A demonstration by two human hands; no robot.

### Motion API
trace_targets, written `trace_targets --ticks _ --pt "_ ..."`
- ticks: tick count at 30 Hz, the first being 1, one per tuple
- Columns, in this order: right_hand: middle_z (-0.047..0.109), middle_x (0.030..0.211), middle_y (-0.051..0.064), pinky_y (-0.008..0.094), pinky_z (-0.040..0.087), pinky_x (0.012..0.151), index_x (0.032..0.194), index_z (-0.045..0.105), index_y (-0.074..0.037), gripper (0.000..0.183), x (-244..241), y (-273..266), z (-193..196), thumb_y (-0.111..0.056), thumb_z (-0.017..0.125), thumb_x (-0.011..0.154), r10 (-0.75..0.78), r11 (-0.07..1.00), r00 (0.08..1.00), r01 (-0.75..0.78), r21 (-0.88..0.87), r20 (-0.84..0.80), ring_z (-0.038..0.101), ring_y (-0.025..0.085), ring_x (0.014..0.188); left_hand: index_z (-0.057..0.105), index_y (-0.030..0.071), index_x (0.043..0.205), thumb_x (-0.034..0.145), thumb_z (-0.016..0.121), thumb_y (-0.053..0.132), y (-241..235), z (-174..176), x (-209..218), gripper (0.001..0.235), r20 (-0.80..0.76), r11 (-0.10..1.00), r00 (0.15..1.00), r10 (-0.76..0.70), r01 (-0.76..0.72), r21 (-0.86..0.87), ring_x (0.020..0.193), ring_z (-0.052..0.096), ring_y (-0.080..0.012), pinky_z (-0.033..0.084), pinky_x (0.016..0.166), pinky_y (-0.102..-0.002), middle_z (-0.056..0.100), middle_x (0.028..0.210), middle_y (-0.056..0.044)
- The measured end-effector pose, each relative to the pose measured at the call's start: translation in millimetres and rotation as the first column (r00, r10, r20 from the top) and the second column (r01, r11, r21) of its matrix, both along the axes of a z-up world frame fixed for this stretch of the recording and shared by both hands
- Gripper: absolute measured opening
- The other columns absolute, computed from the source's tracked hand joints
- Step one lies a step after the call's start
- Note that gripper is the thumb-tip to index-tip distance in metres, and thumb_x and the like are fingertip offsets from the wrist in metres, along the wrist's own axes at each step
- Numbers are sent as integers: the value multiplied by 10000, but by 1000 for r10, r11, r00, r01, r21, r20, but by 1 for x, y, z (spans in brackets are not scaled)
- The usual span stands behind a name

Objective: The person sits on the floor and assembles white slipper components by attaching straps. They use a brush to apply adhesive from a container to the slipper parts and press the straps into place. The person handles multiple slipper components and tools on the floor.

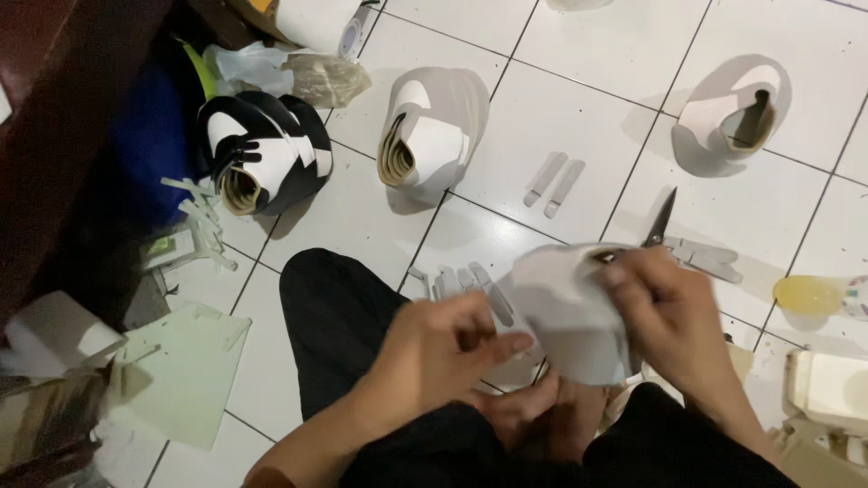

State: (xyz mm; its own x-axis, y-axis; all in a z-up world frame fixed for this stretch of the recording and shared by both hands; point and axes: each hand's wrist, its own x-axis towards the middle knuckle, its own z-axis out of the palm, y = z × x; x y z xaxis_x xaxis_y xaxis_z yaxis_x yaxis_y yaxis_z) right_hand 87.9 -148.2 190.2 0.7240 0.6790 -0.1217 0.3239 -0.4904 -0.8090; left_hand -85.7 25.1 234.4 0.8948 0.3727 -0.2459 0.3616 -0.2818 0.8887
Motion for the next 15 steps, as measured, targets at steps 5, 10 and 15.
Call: trace_targets --ticks 5,10,15 --pt "684 755 -14 248 437 685 749 669 -158 86 -29 21 -4 -227 688 797 299 939 954 -292 180 -13 605 126 738 389 22 1324 768 581 506 -2 12 10 761 209 929 920 -332 281 240 1217 481 -346 328 1025 -474 494 1340 -171" --pt "711 758 -19 255 468 753 948 574 -133 315 -45 31 -7 -128 787 716 128 988 964 -104 113 -233 657 109 753 587 187 1158 660 558 527 18 27 15 604 -382 958 884 -268 203 -203 1008 633 -189 458 780 -280 669 1093 -80" --pt "640 1169 60 321 423 970 1016 619 -120 194 -43 23 -5 -160 649 828 245 937 965 -211 277 -92 577 192 1175 662 136 1059 824 649 349 79 -21 -9 317 -45 998 998 -39 42 49 993 593 -66 430 882 -218 678 1051 46"
